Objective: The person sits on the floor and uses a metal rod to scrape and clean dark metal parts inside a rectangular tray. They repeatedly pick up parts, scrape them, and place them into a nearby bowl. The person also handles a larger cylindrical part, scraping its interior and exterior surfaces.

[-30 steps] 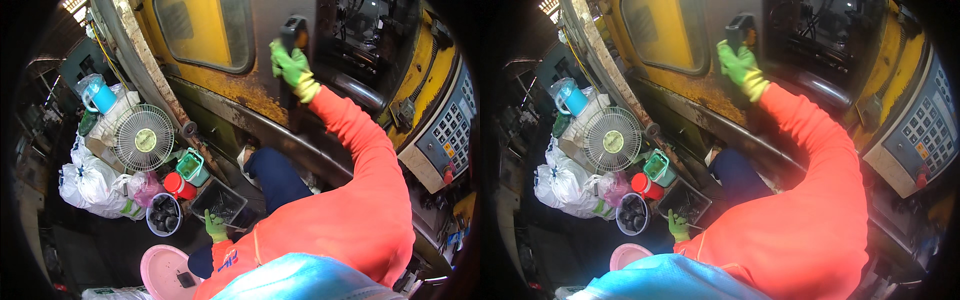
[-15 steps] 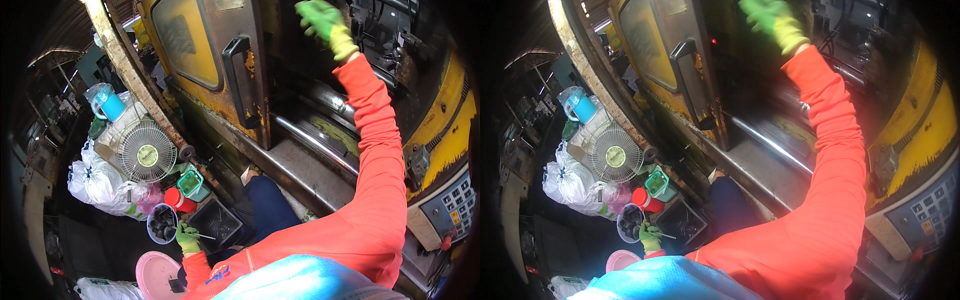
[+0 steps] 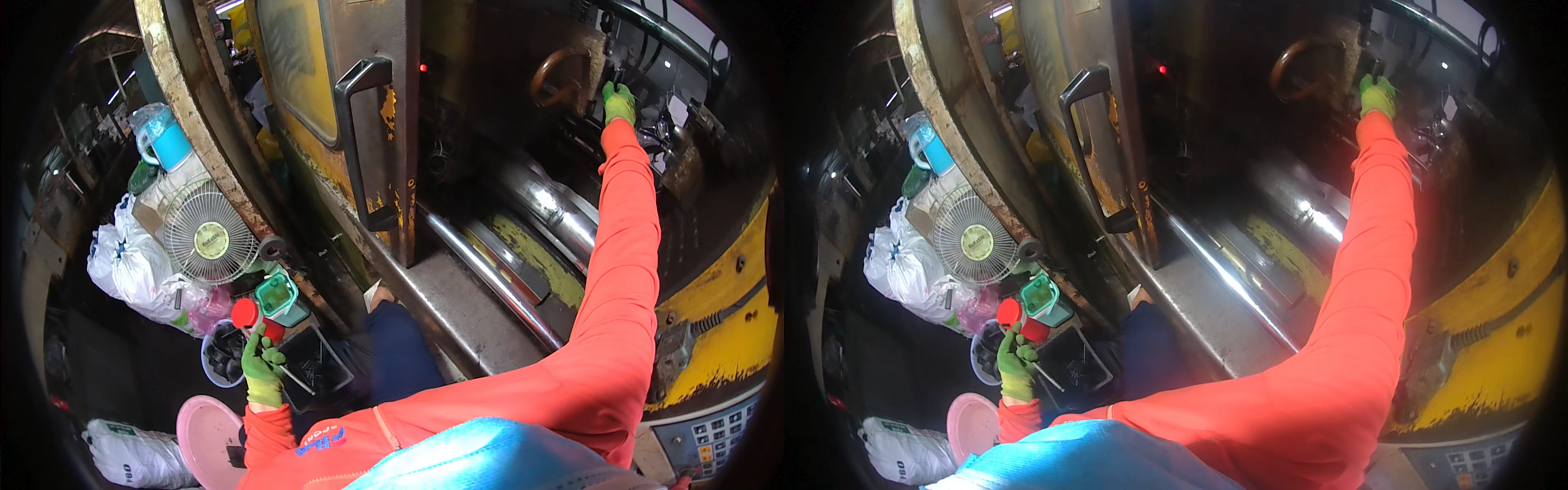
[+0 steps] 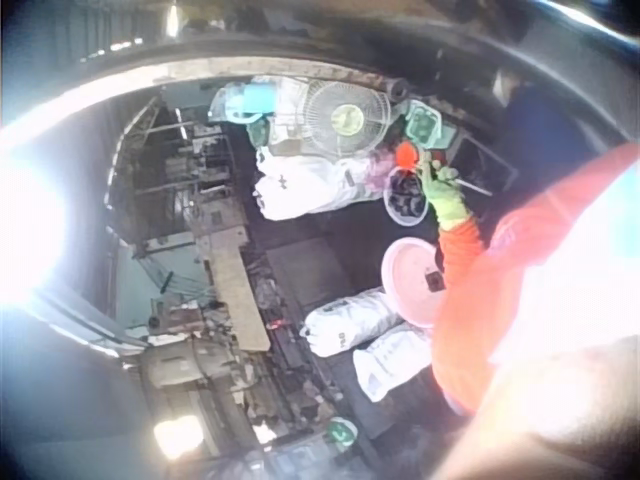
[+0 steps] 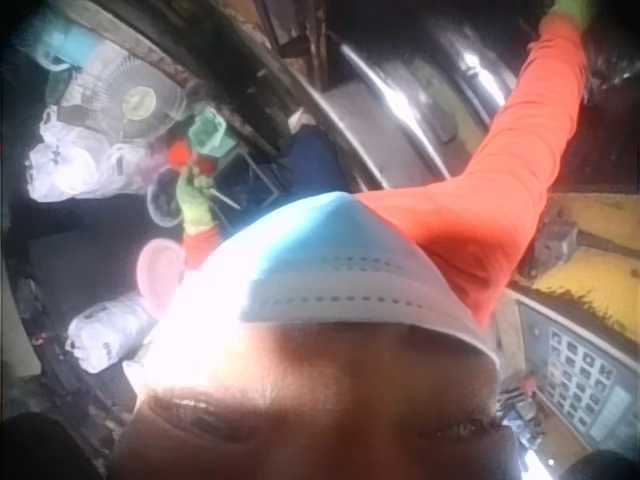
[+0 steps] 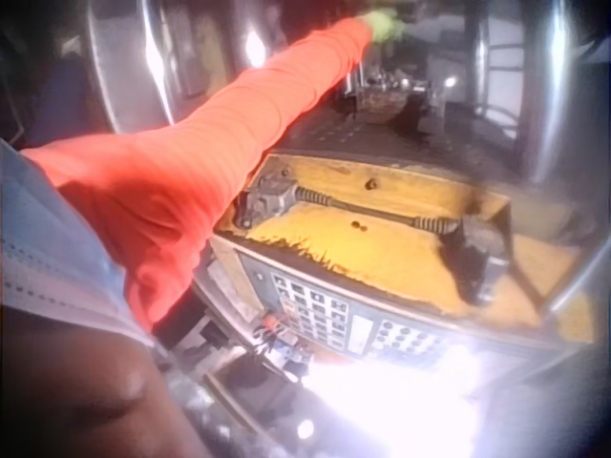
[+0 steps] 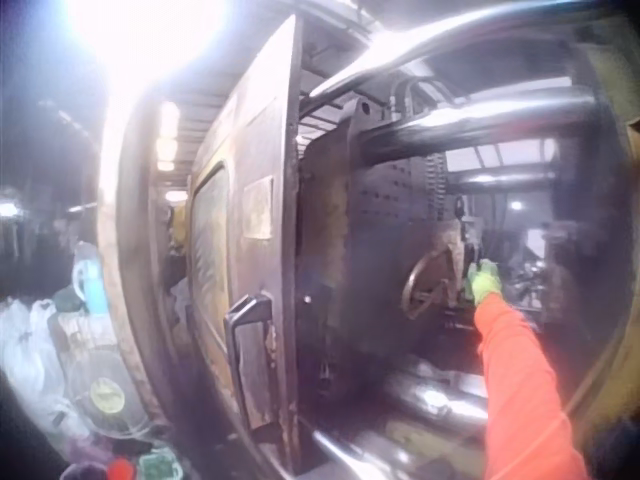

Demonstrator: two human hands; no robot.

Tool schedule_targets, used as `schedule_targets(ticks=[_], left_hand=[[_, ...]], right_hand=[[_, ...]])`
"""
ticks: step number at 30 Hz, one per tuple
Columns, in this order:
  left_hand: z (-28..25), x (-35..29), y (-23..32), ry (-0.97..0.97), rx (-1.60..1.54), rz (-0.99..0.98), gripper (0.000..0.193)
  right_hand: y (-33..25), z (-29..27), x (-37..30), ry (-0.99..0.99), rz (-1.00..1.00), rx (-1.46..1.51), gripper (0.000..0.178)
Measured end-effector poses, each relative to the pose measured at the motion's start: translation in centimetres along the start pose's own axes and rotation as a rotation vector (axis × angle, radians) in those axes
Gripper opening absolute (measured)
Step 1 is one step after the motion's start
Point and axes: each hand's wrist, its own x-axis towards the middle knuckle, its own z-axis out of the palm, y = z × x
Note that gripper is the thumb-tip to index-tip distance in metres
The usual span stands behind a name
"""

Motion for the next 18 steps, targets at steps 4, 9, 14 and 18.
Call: schedule_targets(ticks=[4,9,14,18], left_hand=[[1.0,-0.2,-0.3,-0.002,0.045,-0.013,0.023],[1.0,-1.3,0.5,0.007,0.062,-0.007,0.02],[4.9,-2.9,1.9,-0.136,0.078,-0.077,0.025],[11.0,-5.1,2.5,-0.517,0.104,-0.099,0.025]], right_hand=[[1.1,0.6,0.8,0.001,-0.157,-0.179,0.048],[1.6,-0.7,-0.6,0.353,0.055,0.231,0.043],[-6.8,-7.4,-6.3,0.412,-0.316,0.827,0.028],[-16.9,-15.6,-15.6,0.381,-1.155,0.558,0.032]])
